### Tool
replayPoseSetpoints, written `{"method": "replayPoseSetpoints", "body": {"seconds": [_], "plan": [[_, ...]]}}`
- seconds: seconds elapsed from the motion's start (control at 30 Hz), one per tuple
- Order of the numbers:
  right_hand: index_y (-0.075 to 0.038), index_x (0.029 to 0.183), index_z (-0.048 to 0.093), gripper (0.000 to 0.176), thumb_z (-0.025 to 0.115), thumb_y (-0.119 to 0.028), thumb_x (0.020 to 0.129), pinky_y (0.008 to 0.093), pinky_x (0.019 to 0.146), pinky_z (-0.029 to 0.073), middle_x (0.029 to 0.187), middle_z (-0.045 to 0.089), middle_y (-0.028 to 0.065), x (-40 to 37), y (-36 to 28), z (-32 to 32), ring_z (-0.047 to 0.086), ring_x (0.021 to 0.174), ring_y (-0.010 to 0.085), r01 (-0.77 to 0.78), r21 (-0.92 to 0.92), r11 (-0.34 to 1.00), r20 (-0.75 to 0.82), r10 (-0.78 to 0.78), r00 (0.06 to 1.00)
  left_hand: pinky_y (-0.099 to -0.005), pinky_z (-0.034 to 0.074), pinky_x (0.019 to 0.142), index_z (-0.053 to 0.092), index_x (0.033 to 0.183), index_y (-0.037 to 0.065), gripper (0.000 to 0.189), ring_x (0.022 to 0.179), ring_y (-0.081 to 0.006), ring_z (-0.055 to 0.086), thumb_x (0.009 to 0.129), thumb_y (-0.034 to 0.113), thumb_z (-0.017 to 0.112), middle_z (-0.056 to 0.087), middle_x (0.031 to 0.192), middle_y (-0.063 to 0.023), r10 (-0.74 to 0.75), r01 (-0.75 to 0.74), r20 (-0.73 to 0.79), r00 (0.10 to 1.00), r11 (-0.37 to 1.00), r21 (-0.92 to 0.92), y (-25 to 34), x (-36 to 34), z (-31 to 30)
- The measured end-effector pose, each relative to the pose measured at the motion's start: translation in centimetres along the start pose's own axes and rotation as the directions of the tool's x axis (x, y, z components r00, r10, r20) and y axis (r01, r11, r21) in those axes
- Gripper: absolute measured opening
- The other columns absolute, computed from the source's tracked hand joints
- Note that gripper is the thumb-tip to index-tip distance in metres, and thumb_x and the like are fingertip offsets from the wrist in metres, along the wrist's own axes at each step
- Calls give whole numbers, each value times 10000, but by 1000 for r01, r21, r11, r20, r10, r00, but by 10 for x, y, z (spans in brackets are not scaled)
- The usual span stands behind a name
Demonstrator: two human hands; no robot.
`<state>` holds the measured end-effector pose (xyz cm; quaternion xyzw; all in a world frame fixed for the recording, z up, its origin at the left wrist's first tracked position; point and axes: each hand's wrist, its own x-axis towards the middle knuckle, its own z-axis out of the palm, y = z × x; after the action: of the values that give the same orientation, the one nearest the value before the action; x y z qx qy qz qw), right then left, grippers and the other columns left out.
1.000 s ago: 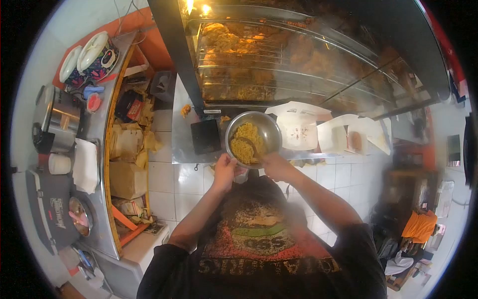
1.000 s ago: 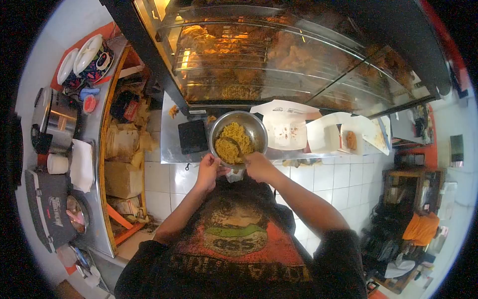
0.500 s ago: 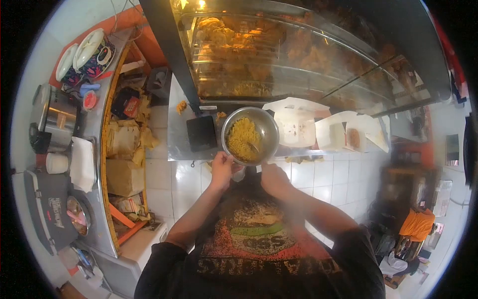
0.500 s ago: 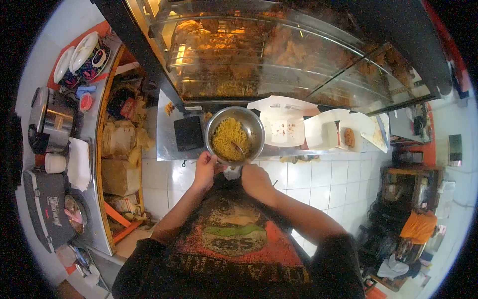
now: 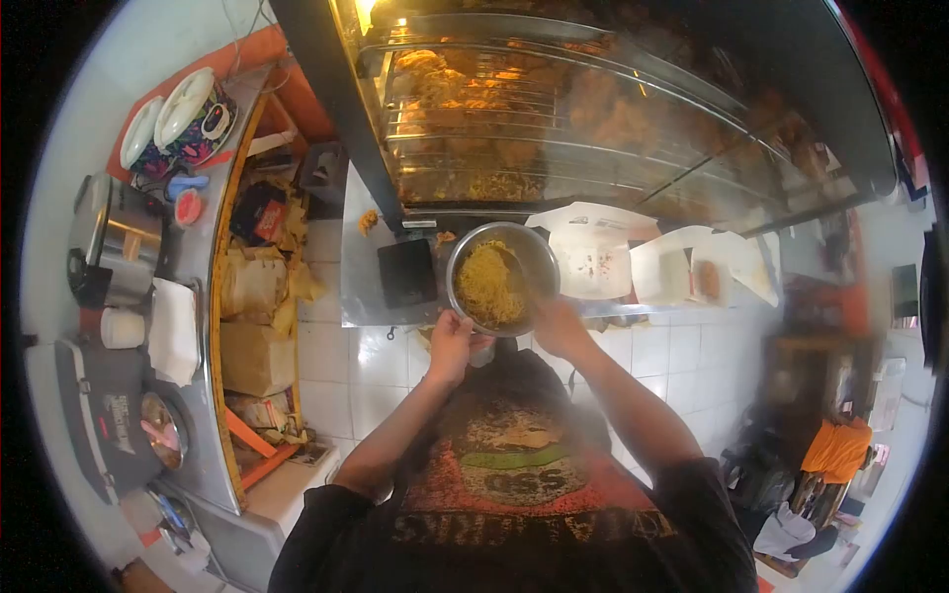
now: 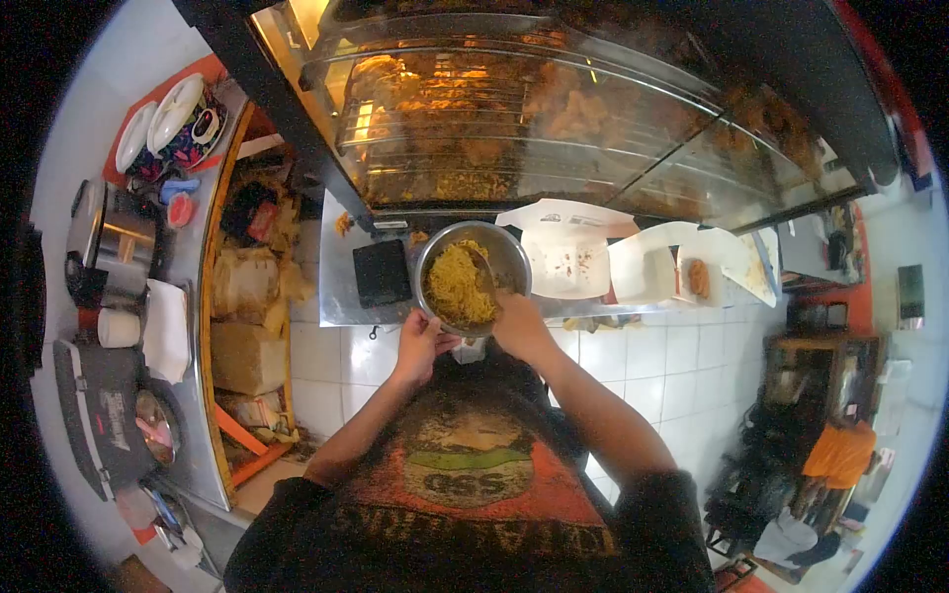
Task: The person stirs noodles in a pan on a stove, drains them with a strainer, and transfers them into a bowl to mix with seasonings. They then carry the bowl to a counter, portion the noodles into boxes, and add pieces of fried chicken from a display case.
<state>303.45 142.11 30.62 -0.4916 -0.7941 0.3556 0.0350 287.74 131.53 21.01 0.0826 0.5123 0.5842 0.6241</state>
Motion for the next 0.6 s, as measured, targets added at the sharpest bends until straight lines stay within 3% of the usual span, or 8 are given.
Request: {"method": "replayPoseSetpoints", "body": {"seconds": [0.07, 0.17, 0.27, 0.37, 0.43, 0.57, 0.6], "plan": [[55, 983, 601, 243, 554, -69, 780, 470, 724, 503, 779, 631, 261, 6, -6, 13, 643, 786, 386, 94, -154, 984, -95, -109, 990, -373, 578, 728, 420, 971, 60, 66, 748, -207, 644, 965, 121, 444, 566, 954, -92, 17, -17, -9, 1000, 1000, 26, 4, -2, 4], [55, 995, 597, 242, 524, -51, 790, 463, 715, 519, 832, 633, 276, 7, -14, 35, 648, 803, 375, 98, -294, 951, -129, -142, 981, -371, 576, 726, 419, 949, 56, 72, 750, -206, 642, 963, 121, 450, 572, 940, -95, 30, -29, -17, 999, 998, 57, 1, 1, 1], [75, 991, 585, 239, 520, -38, 791, 460, 718, 524, 823, 631, 278, 1, -24, 36, 648, 809, 382, 77, -322, 944, 166, -24, 986, -372, 575, 720, 422, 930, 56, 73, 738, -208, 641, 958, 114, 457, 578, 916, -94, 52, -52, -4, 999, 998, 43, -1, 2, -4], [94, 946, 591, 212, 523, -30, 788, 457, 720, 525, 811, 634, 270, -19, -30, 41, 645, 813, 392, -55, -232, 971, 107, 81, 991, -373, 577, 711, 425, 919, 60, 71, 715, -213, 644, 954, 109, 462, 584, 897, -95, 59, -58, -22, 998, 998, 19, -3, 7, -6], [99, 917, 597, 214, 511, -57, 798, 465, 713, 520, 791, 630, 276, -32, -22, 52, 639, 801, 410, -55, -226, 973, 94, 78, 992, -372, 579, 705, 425, 917, 62, 68, 707, -215, 646, 955, 108, 460, 586, 893, -97, 54, -54, -36, 998, 999, -2, -8, 6, -10], [78, 897, 607, 227, 480, -94, 820, 499, 710, 493, 769, 616, 303, -18, 4, 42, 615, 796, 459, 106, -19, 994, 139, -103, 985, -365, 582, 703, 423, 932, 65, 53, 730, -217, 649, 961, 104, 444, 588, 910, -103, 45, -45, -9, 999, 998, -44, -6, 6, -6], [32, 871, 605, 204, 472, -120, 848, 468, 546, 485, 661, 609, 226, -16, -9, 24, 620, 616, 380, -19, 91, 996, 220, -1, 976, -363, 582, 704, 423, 938, 65, 47, 741, -217, 649, 963, 102, 438, 589, 918, -105, 37, -37, 5, 999, 998, -51, -4, 5, -6]]}}
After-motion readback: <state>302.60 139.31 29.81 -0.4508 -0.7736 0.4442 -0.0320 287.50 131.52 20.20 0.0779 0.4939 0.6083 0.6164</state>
